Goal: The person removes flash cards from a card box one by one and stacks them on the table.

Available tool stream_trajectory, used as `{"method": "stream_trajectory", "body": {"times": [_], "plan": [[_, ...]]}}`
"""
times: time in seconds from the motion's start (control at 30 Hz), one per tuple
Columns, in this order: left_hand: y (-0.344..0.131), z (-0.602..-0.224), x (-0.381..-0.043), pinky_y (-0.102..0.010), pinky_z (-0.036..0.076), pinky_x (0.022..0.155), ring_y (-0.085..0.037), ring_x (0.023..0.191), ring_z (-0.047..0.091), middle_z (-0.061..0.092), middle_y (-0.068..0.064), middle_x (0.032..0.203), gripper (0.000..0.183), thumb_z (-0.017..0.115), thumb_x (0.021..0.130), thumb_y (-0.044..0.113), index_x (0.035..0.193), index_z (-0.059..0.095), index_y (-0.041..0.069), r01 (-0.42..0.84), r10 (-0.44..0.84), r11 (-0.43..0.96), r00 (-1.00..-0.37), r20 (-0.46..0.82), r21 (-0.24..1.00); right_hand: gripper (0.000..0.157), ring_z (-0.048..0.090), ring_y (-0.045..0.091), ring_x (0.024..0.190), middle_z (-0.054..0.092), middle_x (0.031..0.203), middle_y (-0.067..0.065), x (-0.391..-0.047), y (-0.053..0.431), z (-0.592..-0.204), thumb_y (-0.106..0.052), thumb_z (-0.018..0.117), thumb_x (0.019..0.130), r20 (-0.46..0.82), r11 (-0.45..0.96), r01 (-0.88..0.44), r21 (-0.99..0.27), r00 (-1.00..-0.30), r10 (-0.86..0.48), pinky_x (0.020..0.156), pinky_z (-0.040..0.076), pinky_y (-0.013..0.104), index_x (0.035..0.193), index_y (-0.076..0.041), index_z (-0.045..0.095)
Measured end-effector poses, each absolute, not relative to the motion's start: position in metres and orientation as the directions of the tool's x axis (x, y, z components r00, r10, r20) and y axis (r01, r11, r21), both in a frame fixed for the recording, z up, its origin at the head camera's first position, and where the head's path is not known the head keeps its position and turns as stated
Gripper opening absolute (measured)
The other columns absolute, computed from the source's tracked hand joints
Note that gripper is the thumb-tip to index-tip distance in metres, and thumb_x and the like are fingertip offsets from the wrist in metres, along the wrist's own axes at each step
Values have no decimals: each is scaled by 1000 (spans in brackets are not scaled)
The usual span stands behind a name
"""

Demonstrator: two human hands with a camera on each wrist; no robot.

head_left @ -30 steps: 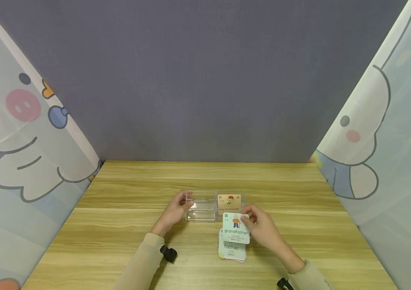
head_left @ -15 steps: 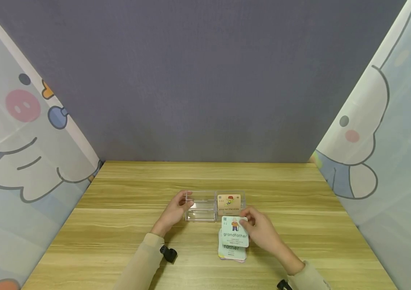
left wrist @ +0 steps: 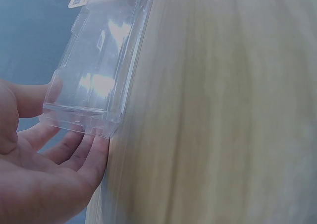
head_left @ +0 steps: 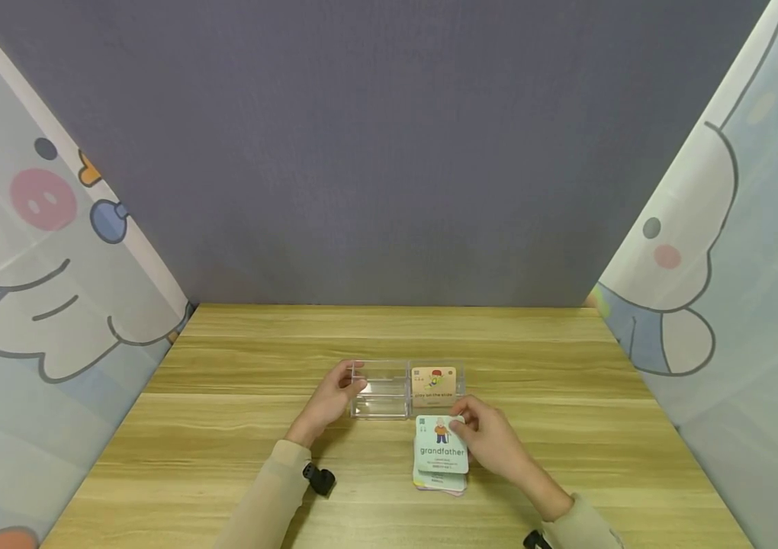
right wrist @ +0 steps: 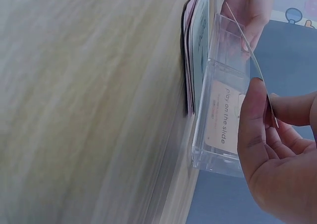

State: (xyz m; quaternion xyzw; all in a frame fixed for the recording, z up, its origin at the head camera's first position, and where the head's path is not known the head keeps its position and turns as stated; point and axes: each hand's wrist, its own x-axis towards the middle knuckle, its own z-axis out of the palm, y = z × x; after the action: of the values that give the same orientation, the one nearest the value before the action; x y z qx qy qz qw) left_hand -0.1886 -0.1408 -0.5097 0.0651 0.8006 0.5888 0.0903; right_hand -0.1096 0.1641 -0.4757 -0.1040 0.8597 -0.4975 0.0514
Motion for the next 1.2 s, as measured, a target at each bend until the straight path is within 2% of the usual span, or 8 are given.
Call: {"method": "stream_trajectory", "body": {"times": [0.23,0.47,0.7,1.2], "plan": [[-142,-510,-189,-56,43,102,-35,125,53,61,-12,129,43,60,104,19,144,52,9,12,213,310,-975,-57,951,11,59,13,59,59,79,5,-110,164,-476,2,65,96,19,473,-157,-867,-959,-283,46,55,35,106,-2,62],[-143,-514,-191,-57,43,102,-35,124,53,62,-11,128,43,61,103,21,144,52,9,16,221,299,-974,-53,954,10,58,12,58,57,79,3,-111,163,-477,2,65,96,11,487,-156,-859,-958,-288,45,53,28,104,-3,62],[-143,-515,-191,-57,42,103,-35,125,52,60,-11,129,43,62,103,22,144,52,10,14,219,303,-974,-55,953,9,58,12,59,56,79,4,-110,163,-478,0,64,97,-2,485,-150,-861,-955,-298,47,56,36,105,-3,62],[-143,-514,-190,-58,43,102,-36,125,52,60,-12,130,44,61,103,22,145,52,9,22,228,298,-972,-49,954,9,58,11,58,54,79,4,-111,162,-481,0,65,96,1,471,-153,-869,-952,-307,45,55,33,105,-1,62]]}}
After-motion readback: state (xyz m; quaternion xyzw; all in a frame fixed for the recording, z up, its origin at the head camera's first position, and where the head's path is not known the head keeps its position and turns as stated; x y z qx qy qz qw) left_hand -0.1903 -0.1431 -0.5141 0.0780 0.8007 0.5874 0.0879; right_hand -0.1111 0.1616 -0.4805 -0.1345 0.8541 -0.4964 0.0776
